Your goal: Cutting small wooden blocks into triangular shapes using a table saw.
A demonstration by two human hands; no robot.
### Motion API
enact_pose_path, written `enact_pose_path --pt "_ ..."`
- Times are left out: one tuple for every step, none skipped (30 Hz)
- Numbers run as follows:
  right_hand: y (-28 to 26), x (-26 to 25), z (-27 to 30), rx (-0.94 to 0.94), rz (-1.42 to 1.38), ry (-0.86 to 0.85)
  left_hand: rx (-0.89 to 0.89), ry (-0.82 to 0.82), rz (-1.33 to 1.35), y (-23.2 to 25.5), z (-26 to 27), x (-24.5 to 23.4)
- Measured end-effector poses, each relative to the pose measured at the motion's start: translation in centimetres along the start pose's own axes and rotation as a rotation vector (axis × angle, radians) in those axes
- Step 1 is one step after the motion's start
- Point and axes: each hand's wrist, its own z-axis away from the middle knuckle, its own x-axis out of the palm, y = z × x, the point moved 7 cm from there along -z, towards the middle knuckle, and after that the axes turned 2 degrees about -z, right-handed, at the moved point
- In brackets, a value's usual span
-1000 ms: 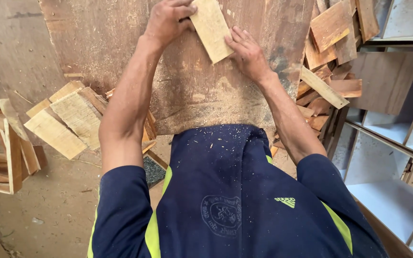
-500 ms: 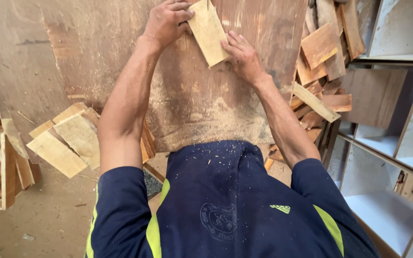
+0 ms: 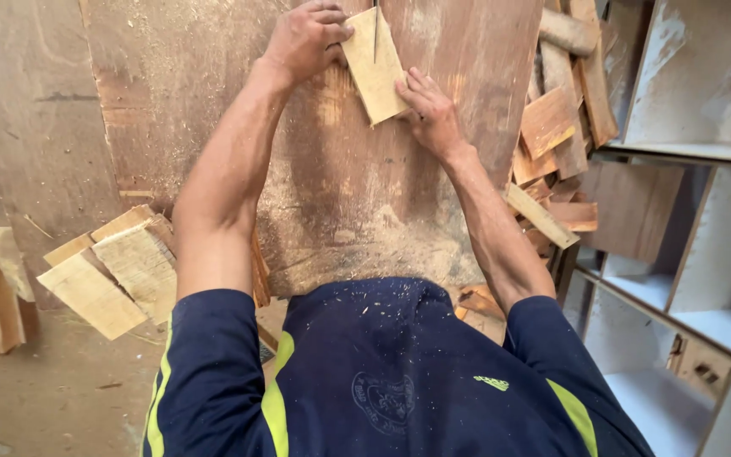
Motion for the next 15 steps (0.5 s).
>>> enact_pose_path --pt "-0.1 -0.3 -0.5 -0.011 0.003 0.011 0.01 -0.01 0.01 -0.5 -0.3 0.4" --pt "0.1 -0.3 -0.9 -0.018 0.005 0.008 0.006 -0.004 0.007 -0.6 -0.6 -0.1" --pt "0.4 -0.2 -1.2 -0.01 0.028 -0.003 -0.006 -0.01 0.002 -0.6 -1.0 -0.4" --pt "0.8 -0.2 -1.5 0.001 0.052 -0.011 -0.014 -0.016 0.0 -0.6 -1.4 -0.7" --pt "1.5 0.3 -1.5 -0.003 0.056 -0.012 -0.015 -0.01 -0.002 -0.7 -1.6 -0.7" --pt "2.2 0.6 -1.7 -0.011 0.068 -0.008 -0.014 -0.011 -0.031 -0.9 -2.0 -0.7" --pt "3.0 0.9 -1.8 -0.02 0.079 -0.004 -0.013 -0.011 -0.06 -1.0 -2.4 -0.7" --pt "2.2 0.4 -2.4 -0.024 0.084 -0.003 -0.013 -0.005 -0.062 -1.3 -2.6 -0.7" --pt "1.7 -0.1 -2.9 -0.008 0.062 -0.015 -0.011 -0.017 -0.062 -1.5 -2.8 -0.5" --pt "1.1 -0.4 -3.4 0.008 0.04 -0.029 -0.011 -0.029 -0.06 -1.7 -2.9 -0.2" --pt "1.3 -0.3 -3.5 0.004 0.044 -0.029 -0.012 -0.024 -0.061 -1.9 -3.1 -0.2" --pt "1.6 -0.3 -3.6 0.018 0.037 -0.016 -0.012 -0.024 -0.066 -2.1 -3.2 -0.1" --pt "1.9 -0.2 -3.6 0.032 0.03 -0.004 -0.012 -0.024 -0.07 -2.2 -3.3 0.0" --pt "3.3 0.6 -3.5 0.029 0.031 -0.005 -0.014 -0.021 -0.072 -2.5 -3.4 0.1" --pt "4.4 1.4 -3.3 -0.005 0.07 -0.004 -0.03 -0.044 -0.041 -2.8 -3.5 0.4"
